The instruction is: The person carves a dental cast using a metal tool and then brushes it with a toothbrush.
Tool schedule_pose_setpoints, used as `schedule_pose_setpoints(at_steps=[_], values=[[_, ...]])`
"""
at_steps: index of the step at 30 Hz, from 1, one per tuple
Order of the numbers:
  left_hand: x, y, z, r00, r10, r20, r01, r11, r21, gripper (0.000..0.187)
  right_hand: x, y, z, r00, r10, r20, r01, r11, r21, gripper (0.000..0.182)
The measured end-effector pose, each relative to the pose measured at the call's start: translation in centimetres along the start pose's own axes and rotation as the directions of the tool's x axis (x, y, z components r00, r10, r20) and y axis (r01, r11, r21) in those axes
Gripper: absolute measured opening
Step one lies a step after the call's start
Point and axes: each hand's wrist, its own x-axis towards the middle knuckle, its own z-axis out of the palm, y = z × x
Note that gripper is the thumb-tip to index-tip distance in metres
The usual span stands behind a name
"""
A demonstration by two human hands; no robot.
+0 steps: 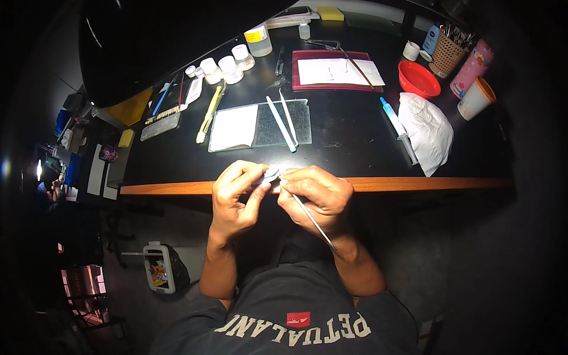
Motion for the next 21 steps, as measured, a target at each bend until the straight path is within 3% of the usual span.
schedule_pose_setpoints(at_steps=[14,21], values=[[-0.01,0.12,0.11,0.999,-0.032,-0.010,0.032,0.999,-0.010,0.028,0.11,0.42,0.03,0.997,-0.081,0.004,0.081,0.996,-0.043,0.015],[-0.01,-0.14,-0.03,1.000,0.010,0.015,-0.010,1.000,-0.004,0.031,-0.07,0.25,-0.06,0.999,-0.040,0.008,0.040,0.999,-0.013,0.018]])
